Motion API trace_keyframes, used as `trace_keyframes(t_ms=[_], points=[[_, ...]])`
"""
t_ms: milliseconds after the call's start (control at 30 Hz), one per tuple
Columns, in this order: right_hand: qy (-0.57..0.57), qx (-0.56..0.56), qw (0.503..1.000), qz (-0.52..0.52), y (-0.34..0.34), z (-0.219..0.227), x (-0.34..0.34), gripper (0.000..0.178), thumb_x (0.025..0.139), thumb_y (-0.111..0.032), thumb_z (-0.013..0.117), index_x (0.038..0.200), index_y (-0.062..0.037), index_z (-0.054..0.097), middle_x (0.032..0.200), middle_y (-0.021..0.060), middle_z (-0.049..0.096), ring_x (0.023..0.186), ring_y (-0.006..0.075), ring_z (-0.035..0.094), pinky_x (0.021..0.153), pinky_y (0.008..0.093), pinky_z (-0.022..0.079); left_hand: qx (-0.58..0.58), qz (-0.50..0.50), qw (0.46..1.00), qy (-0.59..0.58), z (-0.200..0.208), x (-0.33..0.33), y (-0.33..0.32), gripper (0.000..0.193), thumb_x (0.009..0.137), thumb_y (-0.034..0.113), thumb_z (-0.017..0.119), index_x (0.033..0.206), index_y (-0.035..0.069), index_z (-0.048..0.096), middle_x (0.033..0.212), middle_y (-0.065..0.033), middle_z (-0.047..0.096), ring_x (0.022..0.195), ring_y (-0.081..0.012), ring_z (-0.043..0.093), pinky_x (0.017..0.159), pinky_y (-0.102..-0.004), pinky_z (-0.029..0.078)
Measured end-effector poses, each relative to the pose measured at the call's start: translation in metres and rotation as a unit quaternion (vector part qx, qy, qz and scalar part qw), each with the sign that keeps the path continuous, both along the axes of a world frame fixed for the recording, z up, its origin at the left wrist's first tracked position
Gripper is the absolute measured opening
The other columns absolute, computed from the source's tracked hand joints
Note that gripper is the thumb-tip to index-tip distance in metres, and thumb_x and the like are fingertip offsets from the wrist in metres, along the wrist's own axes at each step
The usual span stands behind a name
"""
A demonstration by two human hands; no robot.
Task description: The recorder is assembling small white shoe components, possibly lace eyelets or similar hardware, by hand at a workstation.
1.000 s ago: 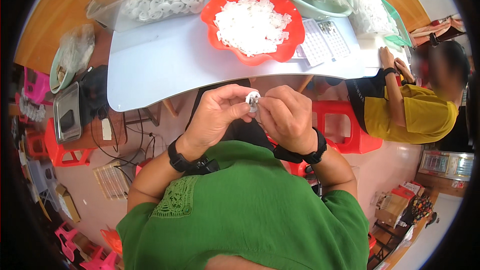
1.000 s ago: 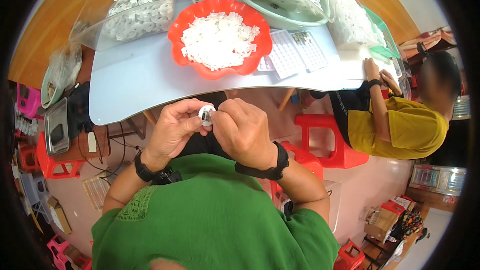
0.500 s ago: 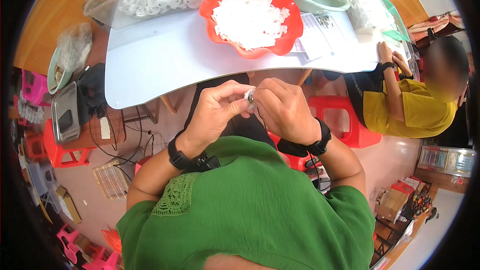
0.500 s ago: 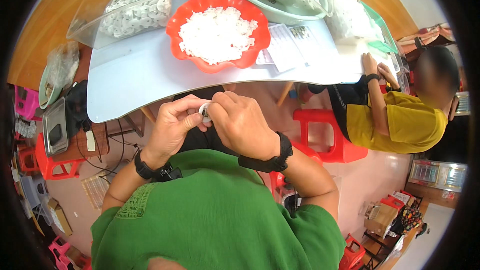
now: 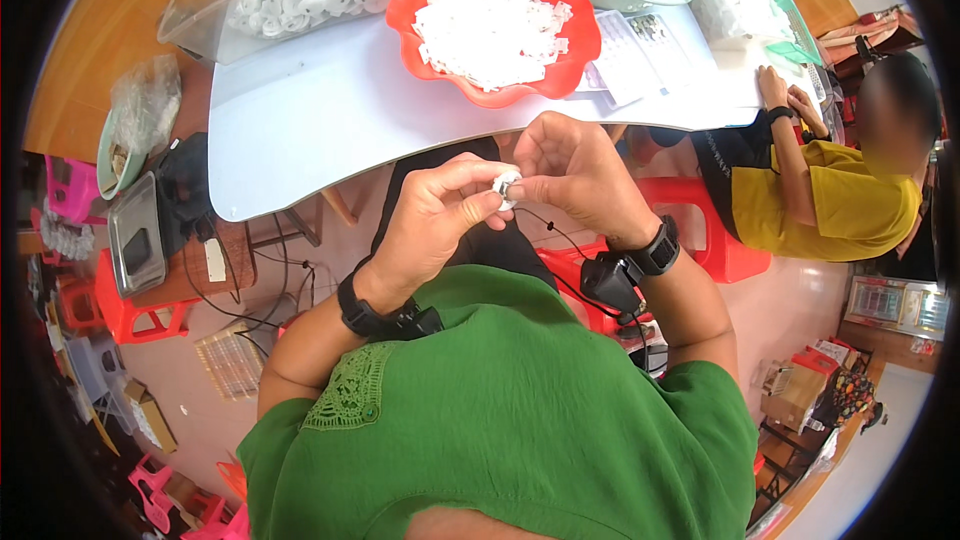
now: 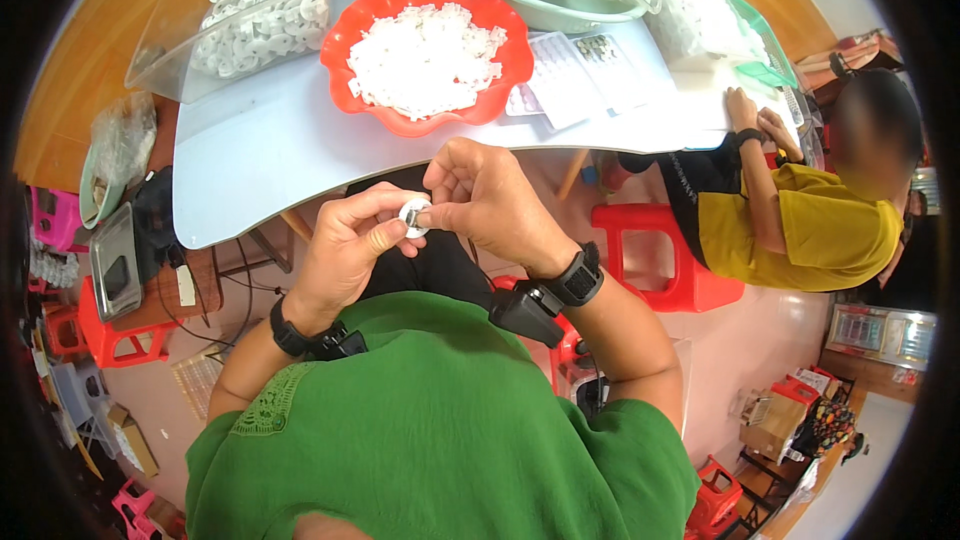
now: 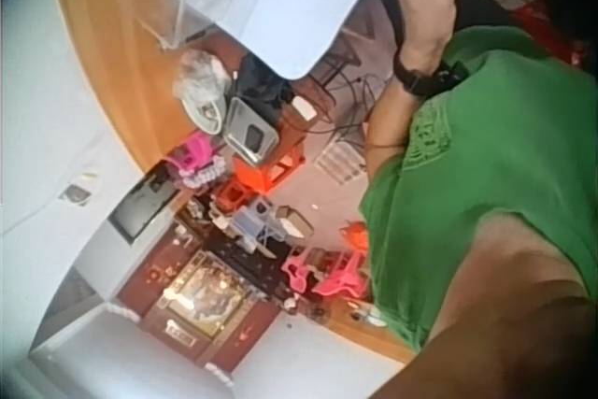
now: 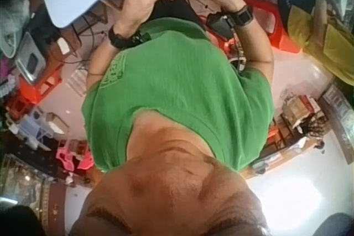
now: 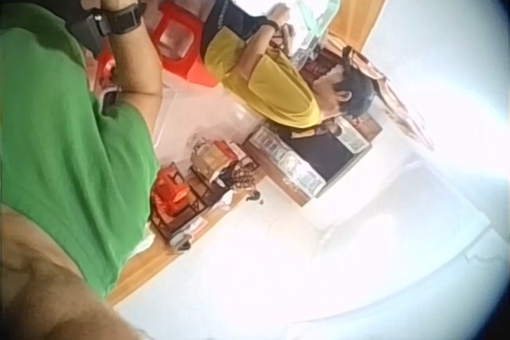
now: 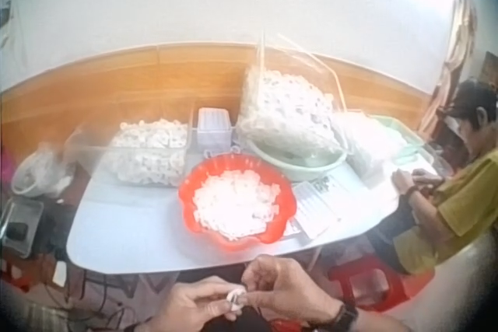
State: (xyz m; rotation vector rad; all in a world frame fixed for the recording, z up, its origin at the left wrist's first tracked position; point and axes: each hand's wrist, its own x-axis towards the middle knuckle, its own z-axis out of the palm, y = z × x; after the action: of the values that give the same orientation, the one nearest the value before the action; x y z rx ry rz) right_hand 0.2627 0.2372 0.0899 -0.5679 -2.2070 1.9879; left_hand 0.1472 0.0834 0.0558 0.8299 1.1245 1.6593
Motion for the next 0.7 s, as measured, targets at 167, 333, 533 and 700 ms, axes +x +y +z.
trace_keyframes(t_ms=[167,333,533,700], points=[[0.008,-0.114,0.993,0.01,-0.003,0.007,0.003,0.018,0.079,0.002,0.068,0.091,-0.0003,0.055,0.083,0.0016,0.059,0.072,0.0063,0.056,0.06,0.0219,0.046,0.015,-0.01,0.992,-0.125,0.006,0.0,0.0,0.024,0.089,0.005,0.058,0.111,-0.005,0.059,0.098,-0.0087,0.062,0.082,-0.0148,0.061,0.071,-0.0263,0.052],[0.199,0.359,0.908,-0.078,-0.018,0.012,0.009,0.019,0.07,0.004,0.068,0.085,-0.0017,0.057,0.074,0.0052,0.055,0.06,0.0156,0.055,0.052,0.0271,0.045,0.046,-0.024,0.985,-0.166,0.002,-0.004,0.001,0.028,0.088,0.007,0.061,0.113,-0.005,0.057,0.1,-0.0096,0.063,0.083,-0.0153,0.062,0.071,-0.0267,0.053],[0.298,0.529,0.792,-0.063,-0.03,0.001,0.005,0.021,0.061,0.001,0.067,0.08,-0.0003,0.057,0.075,0.0066,0.052,0.058,0.0202,0.053,0.047,0.0315,0.043,0.063,-0.008,0.991,-0.116,0.0,-0.001,0.002,0.025,0.086,0.003,0.063,0.11,-0.004,0.06,0.099,-0.0073,0.062,0.083,-0.0136,0.06,0.072,-0.0261,0.052],[0.293,0.56,0.774,-0.039,-0.032,0.001,0.006,0.02,0.061,0.001,0.066,0.08,0.0016,0.057,0.076,0.0073,0.052,0.056,0.0199,0.052,0.045,0.031,0.042,0.043,0.014,0.998,-0.048,0.005,0.0,0.0,0.023,0.082,-0.002,0.065,0.105,-0.003,0.063,0.095,-0.0046,0.057,0.082,-0.0119,0.059,0.072,-0.0252,0.051]])
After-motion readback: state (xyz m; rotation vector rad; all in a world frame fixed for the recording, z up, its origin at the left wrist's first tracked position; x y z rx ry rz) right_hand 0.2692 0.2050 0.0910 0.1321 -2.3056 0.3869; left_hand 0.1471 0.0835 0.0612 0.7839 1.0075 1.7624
